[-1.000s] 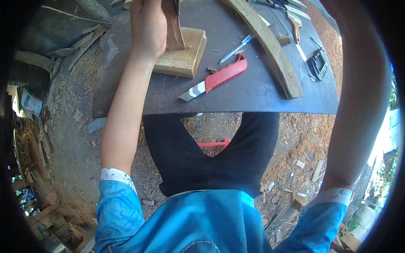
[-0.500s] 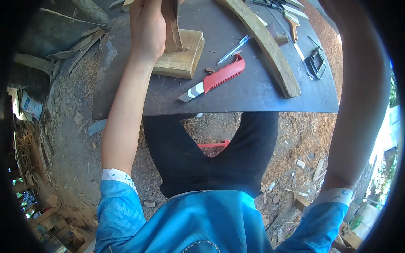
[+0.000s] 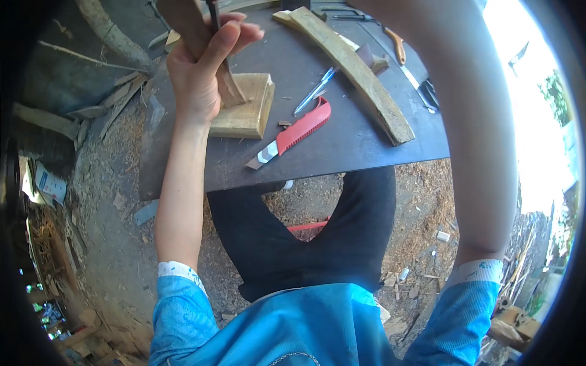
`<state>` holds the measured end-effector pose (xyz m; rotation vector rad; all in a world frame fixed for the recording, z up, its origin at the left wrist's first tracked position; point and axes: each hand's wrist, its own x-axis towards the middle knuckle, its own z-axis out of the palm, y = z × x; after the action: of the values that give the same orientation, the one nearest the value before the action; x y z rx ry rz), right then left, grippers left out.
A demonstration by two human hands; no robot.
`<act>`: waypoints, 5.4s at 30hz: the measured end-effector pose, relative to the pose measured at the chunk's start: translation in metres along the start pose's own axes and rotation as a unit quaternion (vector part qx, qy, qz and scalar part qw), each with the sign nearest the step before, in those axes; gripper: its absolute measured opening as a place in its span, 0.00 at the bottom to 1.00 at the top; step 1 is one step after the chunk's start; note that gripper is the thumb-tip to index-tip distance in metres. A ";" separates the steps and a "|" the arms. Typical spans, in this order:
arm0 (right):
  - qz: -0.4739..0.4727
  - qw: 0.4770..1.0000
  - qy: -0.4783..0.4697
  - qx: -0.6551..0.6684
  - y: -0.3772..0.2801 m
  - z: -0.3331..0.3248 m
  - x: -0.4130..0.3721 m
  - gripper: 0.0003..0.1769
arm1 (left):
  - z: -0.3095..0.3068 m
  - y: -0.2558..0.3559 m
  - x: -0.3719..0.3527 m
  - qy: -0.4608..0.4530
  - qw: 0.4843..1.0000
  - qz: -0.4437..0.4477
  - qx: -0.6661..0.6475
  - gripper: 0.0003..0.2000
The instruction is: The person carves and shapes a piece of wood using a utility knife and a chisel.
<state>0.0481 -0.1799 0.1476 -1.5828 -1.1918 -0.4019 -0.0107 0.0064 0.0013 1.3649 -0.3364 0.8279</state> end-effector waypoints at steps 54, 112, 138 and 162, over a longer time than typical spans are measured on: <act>0.002 0.896 -0.139 -0.422 0.009 -0.170 -0.003 0.32 | 0.003 0.003 -0.007 0.040 0.996 -0.067 0.045 0.11; -0.068 0.996 0.035 0.044 -0.006 0.019 0.002 0.13 | 0.031 0.047 0.027 -0.024 0.992 0.066 0.107 0.19; -0.039 0.993 0.011 0.109 -0.012 -0.003 0.008 0.12 | 0.033 0.051 0.027 -0.015 0.998 0.033 0.044 0.17; -0.063 0.990 0.117 0.037 -0.019 0.007 -0.003 0.14 | 0.029 0.052 0.027 -0.021 0.999 0.015 0.033 0.25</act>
<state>0.0284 -0.1765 0.1531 -1.3604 -1.1158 -0.6020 -0.0207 -0.0133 0.0625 1.4437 -0.3660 0.8416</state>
